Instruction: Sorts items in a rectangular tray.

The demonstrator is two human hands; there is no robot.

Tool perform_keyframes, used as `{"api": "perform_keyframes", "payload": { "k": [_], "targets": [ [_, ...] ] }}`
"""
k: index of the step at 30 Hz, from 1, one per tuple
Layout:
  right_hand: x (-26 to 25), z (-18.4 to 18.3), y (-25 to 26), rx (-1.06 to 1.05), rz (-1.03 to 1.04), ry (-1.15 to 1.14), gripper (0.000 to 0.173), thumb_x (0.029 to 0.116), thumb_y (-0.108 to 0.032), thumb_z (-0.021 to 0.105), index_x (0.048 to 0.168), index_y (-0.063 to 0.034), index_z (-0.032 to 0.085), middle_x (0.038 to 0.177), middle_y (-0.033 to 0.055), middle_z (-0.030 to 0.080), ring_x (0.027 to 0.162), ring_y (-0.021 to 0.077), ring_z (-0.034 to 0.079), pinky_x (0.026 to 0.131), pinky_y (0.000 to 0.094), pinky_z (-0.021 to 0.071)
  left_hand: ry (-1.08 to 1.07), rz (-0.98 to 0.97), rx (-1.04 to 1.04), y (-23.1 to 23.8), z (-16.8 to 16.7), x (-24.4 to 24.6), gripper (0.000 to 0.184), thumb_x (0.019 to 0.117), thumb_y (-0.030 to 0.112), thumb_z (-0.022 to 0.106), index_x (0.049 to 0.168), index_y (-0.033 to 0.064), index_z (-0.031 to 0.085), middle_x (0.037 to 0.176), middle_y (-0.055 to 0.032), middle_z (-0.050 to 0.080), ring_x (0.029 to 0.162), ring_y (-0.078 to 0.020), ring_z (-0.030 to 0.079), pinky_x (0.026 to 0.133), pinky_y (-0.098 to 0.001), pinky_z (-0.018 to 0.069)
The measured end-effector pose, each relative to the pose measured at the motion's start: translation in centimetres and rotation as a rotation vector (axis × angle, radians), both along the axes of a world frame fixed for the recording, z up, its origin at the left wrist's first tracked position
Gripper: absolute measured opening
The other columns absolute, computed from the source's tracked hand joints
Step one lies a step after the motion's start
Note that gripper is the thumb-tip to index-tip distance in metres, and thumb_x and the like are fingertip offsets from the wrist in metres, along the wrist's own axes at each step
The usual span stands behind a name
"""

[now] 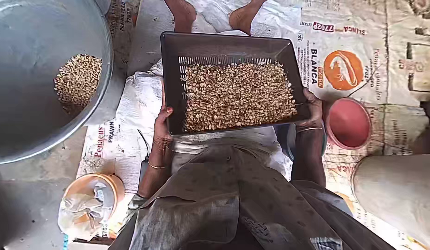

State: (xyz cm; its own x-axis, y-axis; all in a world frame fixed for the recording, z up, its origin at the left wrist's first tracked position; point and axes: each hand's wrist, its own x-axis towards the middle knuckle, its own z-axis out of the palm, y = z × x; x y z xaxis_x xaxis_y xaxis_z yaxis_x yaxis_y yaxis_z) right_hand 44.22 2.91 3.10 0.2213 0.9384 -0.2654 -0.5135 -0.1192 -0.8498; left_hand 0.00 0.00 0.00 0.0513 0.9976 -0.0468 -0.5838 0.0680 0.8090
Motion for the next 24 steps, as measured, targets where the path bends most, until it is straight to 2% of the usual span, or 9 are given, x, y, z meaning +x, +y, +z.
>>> {"api": "perform_keyframes", "payload": {
  "k": [1,4,7,10,12,16,20,22,24],
  "targets": [
    [-2.0,0.3,0.6,-0.03,-0.028,-0.019,0.034,0.1126,-0.026,0.029,0.116,-0.0152,0.061,0.098,-0.0024,0.074,0.09,0.0054,0.072,0.079,0.0266,0.0621,-0.075,0.028,-0.019,0.2,-1.6,-1.7,0.03,0.1,0.029,0.05,0.127,0.021,0.061,0.106,0.0043,0.073,0.096,-0.0064,0.071,0.083,-0.0297,0.0611],
    [-6.5,-1.5,-3.7,-0.089,0.016,-0.068,0.034,0.1117,-0.035,0.037,0.131,-0.0188,0.059,0.109,-0.0033,0.072,0.098,0.0063,0.07,0.083,0.0298,0.0612,-0.091,0.082,0.078,-1.4,-5.4,-6.7,0.027,0.1022,0.031,0.047,0.118,0.0197,0.066,0.106,0.0032,0.073,0.098,-0.0067,0.071,0.086,-0.0292,0.0606],
    [-5.6,-1.7,-9.2,-0.046,0.021,0.012,0.035,0.1058,-0.027,0.041,0.133,-0.0197,0.062,0.109,-0.0027,0.075,0.096,0.0066,0.072,0.083,0.029,0.0626,-0.215,0.108,0.048,-5.4,-6.4,-7.0,0.015,0.0902,0.03,0.07,0.098,0.0207,0.079,0.092,0.0041,0.078,0.084,-0.0038,0.074,0.076,-0.0234,0.0614],
    [-0.3,-1.7,-7.2,-0.009,-0.003,0.017,0.038,0.109,-0.029,0.032,0.121,-0.0207,0.066,0.104,-0.0061,0.075,0.094,0.0028,0.071,0.082,0.0256,0.0609,-0.22,-0.043,0.032,-5.6,-1.9,-2.2,0.042,0.0844,0.028,0.078,0.125,0.0242,0.071,0.107,0.0069,0.078,0.094,-0.0009,0.073,0.084,-0.0196,0.06],
    [1.1,-1.4,-3.1,-0.007,0.027,0.014,0.041,0.1109,-0.029,0.027,0.114,-0.0183,0.067,0.098,-0.0052,0.075,0.088,0.0028,0.072,0.077,0.0241,0.0618,-0.074,-0.106,0.056,-2.8,0.3,-0.2,0.063,0.0957,0.031,0.064,0.154,0.0299,0.04,0.127,0.0134,0.068,0.107,0.0037,0.067,0.091,-0.0178,0.0576],
    [-4.6,-1.1,-1.8,-0.047,0.066,-0.052,0.039,0.1128,-0.04,0.03,0.126,-0.0184,0.059,0.106,-0.0028,0.073,0.097,0.0066,0.071,0.083,0.03,0.062,-0.121,0.052,-0.016,0.3,-3.9,-4.1,0.031,0.1037,0.031,0.041,0.119,0.0197,0.065,0.106,0.0023,0.073,0.098,-0.0084,0.071,0.086,-0.0319,0.0608],
    [-6.4,-1.5,-8.9,-0.104,-0.013,-0.068,0.034,0.1085,-0.03,0.038,0.13,-0.016,0.062,0.107,-0.0013,0.075,0.095,0.0078,0.072,0.082,0.0306,0.0629,-0.153,0.181,-0.053,-4.5,-4.3,-6.2,0.013,0.0876,0.026,0.063,0.086,0.0213,0.075,0.082,0.0046,0.076,0.075,-0.0018,0.072,0.068,-0.0212,0.0603],
    [-3.4,-1.0,-8.5,-0.077,-0.031,-0.038,0.038,0.1093,-0.026,0.029,0.122,-0.0197,0.065,0.102,-0.0052,0.076,0.092,0.0041,0.072,0.081,0.027,0.0624,-0.168,0.063,-0.038,-5.9,-2.6,-4.1,0.024,0.0824,0.032,0.079,0.106,0.0239,0.078,0.093,0.0067,0.079,0.083,-0.0001,0.073,0.075,-0.0189,0.0606],
    [-0.2,-1.3,-5.3,-0.043,-0.007,0.009,0.043,0.1115,-0.029,0.025,0.114,-0.0209,0.067,0.097,-0.0064,0.075,0.089,0.0023,0.071,0.077,0.0248,0.0616,-0.094,-0.035,0.006,-4.7,-0.3,-1.3,0.06,0.0854,0.032,0.077,0.142,0.0286,0.056,0.116,0.0111,0.074,0.097,0.0027,0.071,0.082,-0.0176,0.0599]
  ]
}}
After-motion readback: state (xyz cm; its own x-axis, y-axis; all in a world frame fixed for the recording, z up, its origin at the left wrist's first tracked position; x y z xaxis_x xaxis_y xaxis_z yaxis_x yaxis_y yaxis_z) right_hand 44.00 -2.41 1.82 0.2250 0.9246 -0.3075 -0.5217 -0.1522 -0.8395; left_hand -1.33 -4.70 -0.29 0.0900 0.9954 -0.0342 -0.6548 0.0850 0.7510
